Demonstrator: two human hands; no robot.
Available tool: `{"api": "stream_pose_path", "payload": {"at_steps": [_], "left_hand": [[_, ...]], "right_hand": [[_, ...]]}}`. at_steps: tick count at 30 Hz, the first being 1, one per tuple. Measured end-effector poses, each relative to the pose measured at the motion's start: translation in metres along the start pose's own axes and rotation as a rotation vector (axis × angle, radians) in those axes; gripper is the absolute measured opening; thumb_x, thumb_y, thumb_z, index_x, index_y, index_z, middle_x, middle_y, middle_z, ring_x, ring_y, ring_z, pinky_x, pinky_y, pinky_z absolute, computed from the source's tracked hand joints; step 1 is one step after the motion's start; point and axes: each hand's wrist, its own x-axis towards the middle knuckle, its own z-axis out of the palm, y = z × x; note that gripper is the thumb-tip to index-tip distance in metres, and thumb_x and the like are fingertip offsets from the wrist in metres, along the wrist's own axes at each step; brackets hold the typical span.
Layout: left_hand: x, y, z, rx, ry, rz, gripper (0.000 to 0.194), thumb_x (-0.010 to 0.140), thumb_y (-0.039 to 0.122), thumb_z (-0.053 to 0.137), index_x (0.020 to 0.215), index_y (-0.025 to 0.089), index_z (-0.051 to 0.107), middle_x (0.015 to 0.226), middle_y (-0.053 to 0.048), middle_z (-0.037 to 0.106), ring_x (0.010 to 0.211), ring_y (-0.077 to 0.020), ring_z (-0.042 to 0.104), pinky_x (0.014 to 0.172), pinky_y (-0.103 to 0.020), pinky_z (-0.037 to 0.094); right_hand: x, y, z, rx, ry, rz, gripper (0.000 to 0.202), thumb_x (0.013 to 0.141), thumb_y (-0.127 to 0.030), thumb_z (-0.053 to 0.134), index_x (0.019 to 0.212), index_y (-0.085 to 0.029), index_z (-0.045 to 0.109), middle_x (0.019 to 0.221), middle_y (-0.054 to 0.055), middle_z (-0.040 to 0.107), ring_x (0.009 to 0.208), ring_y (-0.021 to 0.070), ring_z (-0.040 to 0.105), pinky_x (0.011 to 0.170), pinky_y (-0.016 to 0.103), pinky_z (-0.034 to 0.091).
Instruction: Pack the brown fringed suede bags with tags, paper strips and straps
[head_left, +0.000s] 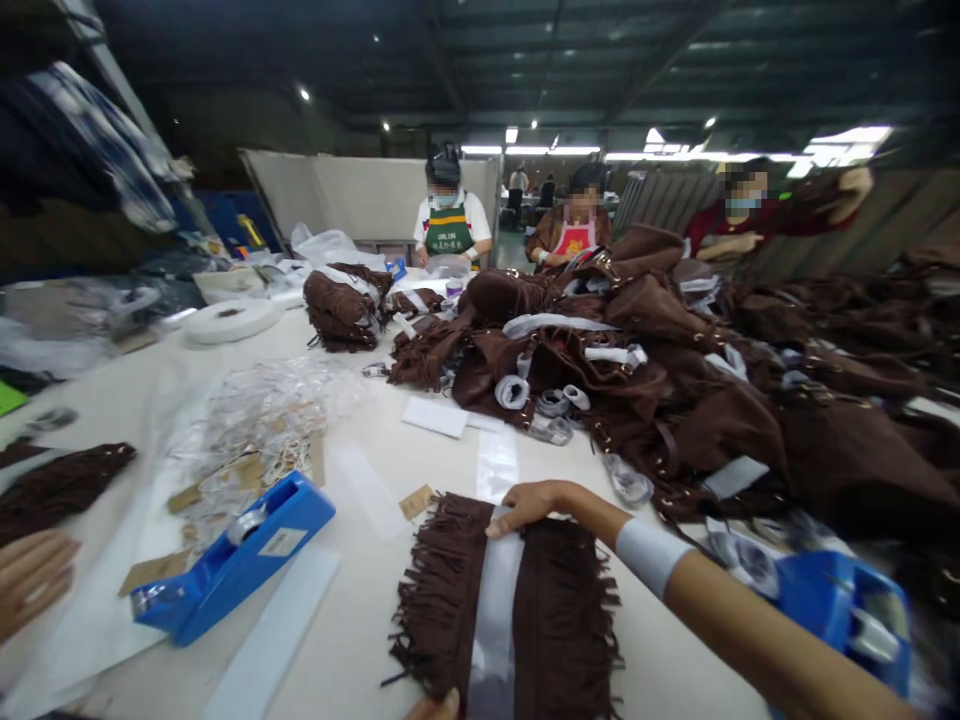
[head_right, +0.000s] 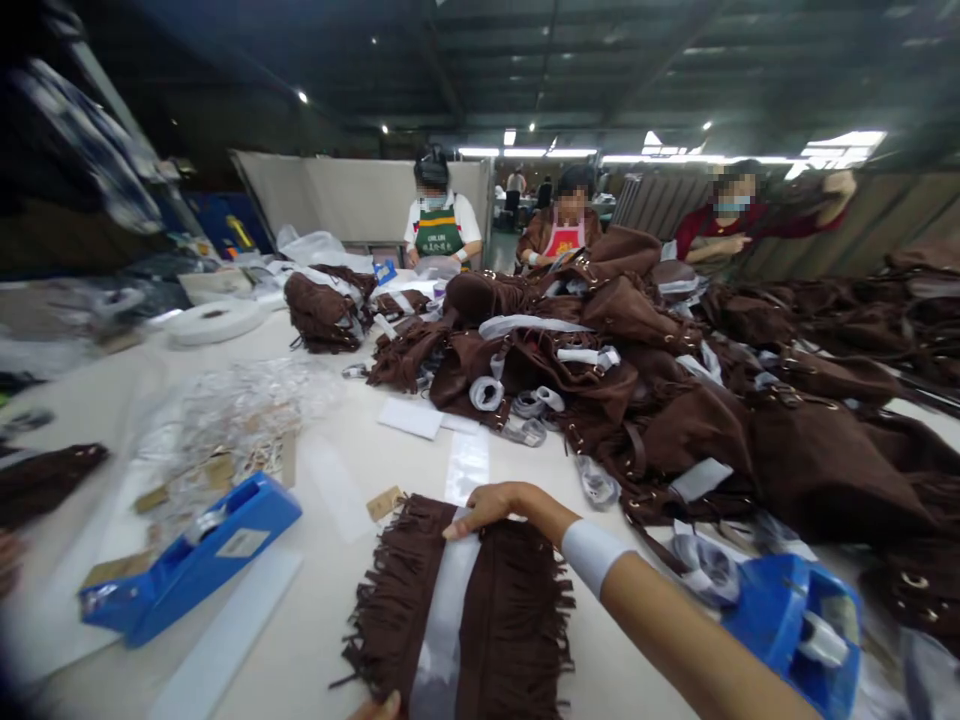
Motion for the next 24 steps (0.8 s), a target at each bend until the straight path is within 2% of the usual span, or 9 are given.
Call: {"api": "stream_pose_path", "payload": {"at_steps": [2, 3, 4, 7, 11, 13, 15, 19, 24], "left_hand": [[-0.003, 0.051, -0.027, -0.032, 0.044, 0.066, 0.039, 0.087, 0.043, 0.066, 0.123, 0.033, 0.057, 0.125, -0.007, 0.062, 0.116, -0.0270, 0.059, 0.084, -0.043, 0.057], [-0.003, 0.078, -0.044, -0.046, 0.063, 0.109, 0.043, 0.091, 0.041, 0.062, 0.128, 0.020, 0.054, 0.128, -0.011, 0.060, 0.113, -0.0247, 0.060, 0.089, -0.048, 0.055], [-0.001, 0.105, -0.063, -0.056, 0.095, 0.131, 0.040, 0.087, 0.045, 0.066, 0.124, 0.031, 0.057, 0.121, -0.008, 0.065, 0.116, -0.0276, 0.060, 0.085, -0.046, 0.057], [0.016, 0.176, -0.124, -0.049, 0.167, 0.220, 0.043, 0.100, 0.033, 0.031, 0.099, 0.020, 0.071, 0.075, -0.007, 0.069, 0.134, -0.0371, 0.048, 0.095, -0.059, 0.052], [0.038, 0.202, -0.170, 0.410, -0.005, 0.460, 0.026, 0.084, 0.017, 0.051, 0.072, 0.023, 0.073, 0.085, -0.007, 0.076, 0.144, -0.0330, 0.027, 0.120, -0.054, 0.028], [0.032, 0.177, -0.153, 0.420, 0.028, 0.621, 0.016, 0.081, 0.024, 0.059, 0.073, 0.025, 0.073, 0.088, -0.005, 0.076, 0.146, -0.0320, 0.023, 0.122, -0.052, 0.024], [0.017, 0.139, -0.108, 0.247, 0.105, 0.749, 0.019, 0.082, 0.045, 0.062, 0.077, 0.029, 0.071, 0.092, -0.006, 0.076, 0.146, -0.0290, 0.029, 0.114, -0.049, 0.042], [-0.009, 0.085, 0.007, 0.117, -0.053, 0.553, 0.047, 0.073, 0.059, 0.070, 0.111, 0.032, 0.067, 0.112, -0.006, 0.073, 0.119, -0.0356, 0.062, 0.089, -0.052, 0.060], [-0.008, 0.115, 0.074, -0.026, -0.315, 0.488, 0.057, 0.087, 0.056, 0.056, 0.136, 0.026, 0.053, 0.127, -0.007, 0.068, 0.110, -0.0279, 0.067, 0.090, -0.043, 0.058]], "right_hand": [[-0.002, -0.004, 0.001, 0.099, -0.094, 0.018, 0.062, 0.058, -0.070, 0.076, 0.085, -0.014, 0.076, 0.081, 0.005, 0.073, 0.067, 0.0180, 0.064, 0.064, 0.028, 0.050], [-0.004, -0.005, 0.003, 0.148, -0.126, 0.024, 0.061, 0.059, -0.069, 0.076, 0.087, -0.015, 0.076, 0.082, 0.005, 0.073, 0.066, 0.0169, 0.063, 0.063, 0.027, 0.050], [-0.007, -0.007, 0.005, 0.195, -0.154, 0.029, 0.060, 0.060, -0.068, 0.076, 0.090, -0.016, 0.076, 0.085, 0.005, 0.073, 0.066, 0.0163, 0.064, 0.063, 0.026, 0.051], [-0.016, -0.014, 0.012, 0.310, -0.239, 0.045, 0.059, 0.060, -0.063, 0.079, 0.099, -0.018, 0.074, 0.091, 0.005, 0.074, 0.066, 0.0162, 0.066, 0.059, 0.025, 0.053], [-0.026, -0.030, 0.007, 0.392, -0.281, 0.053, 0.053, 0.060, -0.051, 0.083, 0.100, -0.018, 0.074, 0.094, 0.006, 0.075, 0.066, 0.0158, 0.067, 0.060, 0.024, 0.054], [-0.027, -0.041, -0.004, 0.439, -0.243, 0.026, 0.048, 0.064, -0.048, 0.083, 0.098, -0.016, 0.074, 0.096, 0.006, 0.075, 0.067, 0.0155, 0.067, 0.064, 0.024, 0.055], [-0.026, -0.056, -0.020, 0.494, -0.184, -0.024, 0.042, 0.067, -0.045, 0.082, 0.096, -0.015, 0.074, 0.093, 0.006, 0.075, 0.068, 0.0155, 0.067, 0.068, 0.025, 0.056], [-0.016, -0.093, -0.054, 0.625, -0.049, -0.140, 0.037, 0.070, -0.041, 0.081, 0.093, -0.013, 0.073, 0.088, 0.005, 0.075, 0.069, 0.0154, 0.068, 0.074, 0.026, 0.057], [0.009, -0.130, -0.083, 0.815, 0.100, -0.271, 0.038, 0.070, -0.037, 0.083, 0.094, -0.010, 0.071, 0.087, 0.006, 0.074, 0.072, 0.0151, 0.069, 0.072, 0.024, 0.056]]}}
